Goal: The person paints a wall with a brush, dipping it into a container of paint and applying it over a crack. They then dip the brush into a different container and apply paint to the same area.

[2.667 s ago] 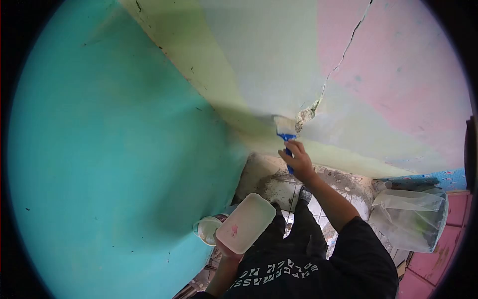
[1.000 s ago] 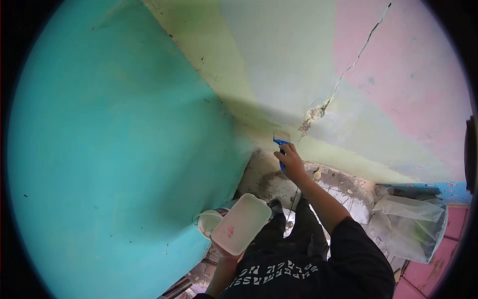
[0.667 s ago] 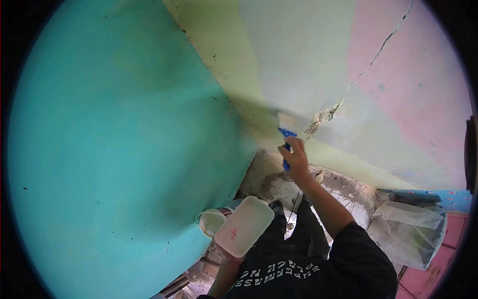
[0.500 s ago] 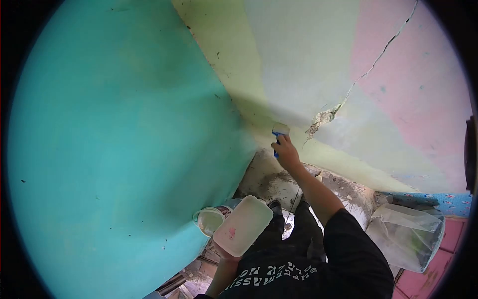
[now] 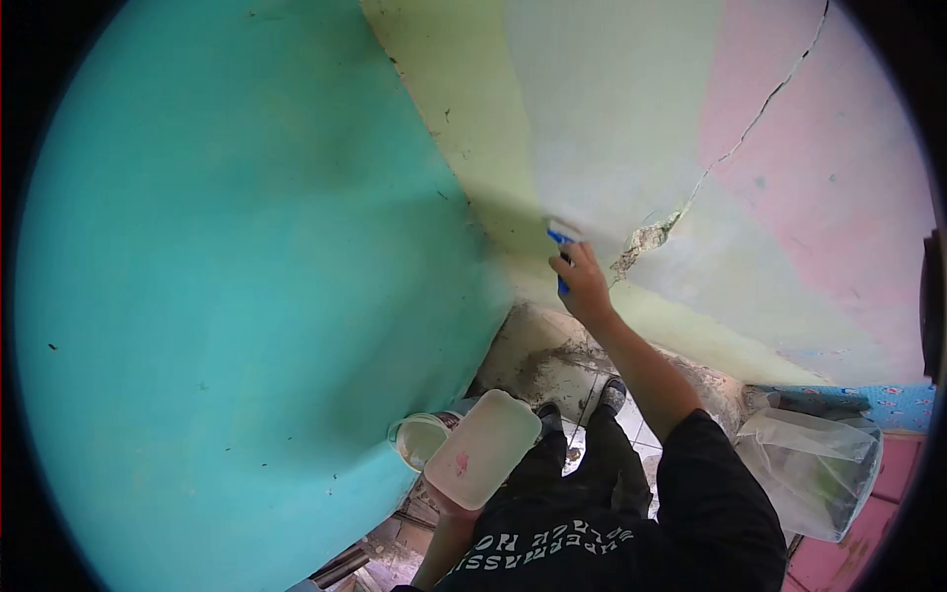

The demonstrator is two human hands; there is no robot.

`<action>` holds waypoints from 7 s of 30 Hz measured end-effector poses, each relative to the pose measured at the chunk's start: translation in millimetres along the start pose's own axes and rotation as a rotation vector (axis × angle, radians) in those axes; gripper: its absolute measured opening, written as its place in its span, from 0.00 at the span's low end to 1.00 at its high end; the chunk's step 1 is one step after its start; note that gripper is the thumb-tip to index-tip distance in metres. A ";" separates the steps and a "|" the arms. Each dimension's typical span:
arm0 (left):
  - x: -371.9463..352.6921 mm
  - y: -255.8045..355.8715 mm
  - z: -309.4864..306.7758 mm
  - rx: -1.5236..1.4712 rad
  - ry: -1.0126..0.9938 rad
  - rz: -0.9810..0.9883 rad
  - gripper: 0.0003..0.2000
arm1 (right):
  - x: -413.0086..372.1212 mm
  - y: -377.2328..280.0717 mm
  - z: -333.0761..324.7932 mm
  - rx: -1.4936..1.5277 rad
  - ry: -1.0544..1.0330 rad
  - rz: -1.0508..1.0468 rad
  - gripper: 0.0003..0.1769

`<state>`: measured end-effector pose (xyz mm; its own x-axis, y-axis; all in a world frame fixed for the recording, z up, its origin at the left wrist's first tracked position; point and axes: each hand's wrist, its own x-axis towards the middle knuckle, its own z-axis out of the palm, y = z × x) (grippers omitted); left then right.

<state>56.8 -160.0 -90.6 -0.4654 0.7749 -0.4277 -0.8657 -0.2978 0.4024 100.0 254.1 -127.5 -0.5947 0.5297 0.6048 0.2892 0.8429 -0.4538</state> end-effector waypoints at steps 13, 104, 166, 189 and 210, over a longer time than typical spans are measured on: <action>24.4 10.5 -6.8 0.138 -0.161 0.074 0.42 | 6.7 -9.4 -84.4 -0.052 -0.001 -0.096 0.21; 48.9 25.7 113.2 0.744 -0.453 0.586 0.31 | 354.8 -270.1 -579.2 -0.632 0.627 -0.471 0.12; 58.1 20.7 94.4 0.840 -0.504 1.043 0.36 | 368.5 -266.2 -566.5 -0.589 0.774 -0.612 0.09; 70.5 16.5 81.8 0.720 -0.614 0.829 0.35 | 343.2 -236.5 -591.7 -0.731 0.735 -0.688 0.09; 90.8 13.4 51.0 0.758 -0.598 1.036 0.37 | 365.2 -243.9 -573.1 -0.857 0.713 -0.746 0.11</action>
<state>12.4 -65.2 -82.7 -0.5068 0.5664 0.6499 0.2109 -0.6495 0.7305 242.2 296.4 579.1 -0.3733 -0.3668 0.8521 0.6009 0.6042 0.5233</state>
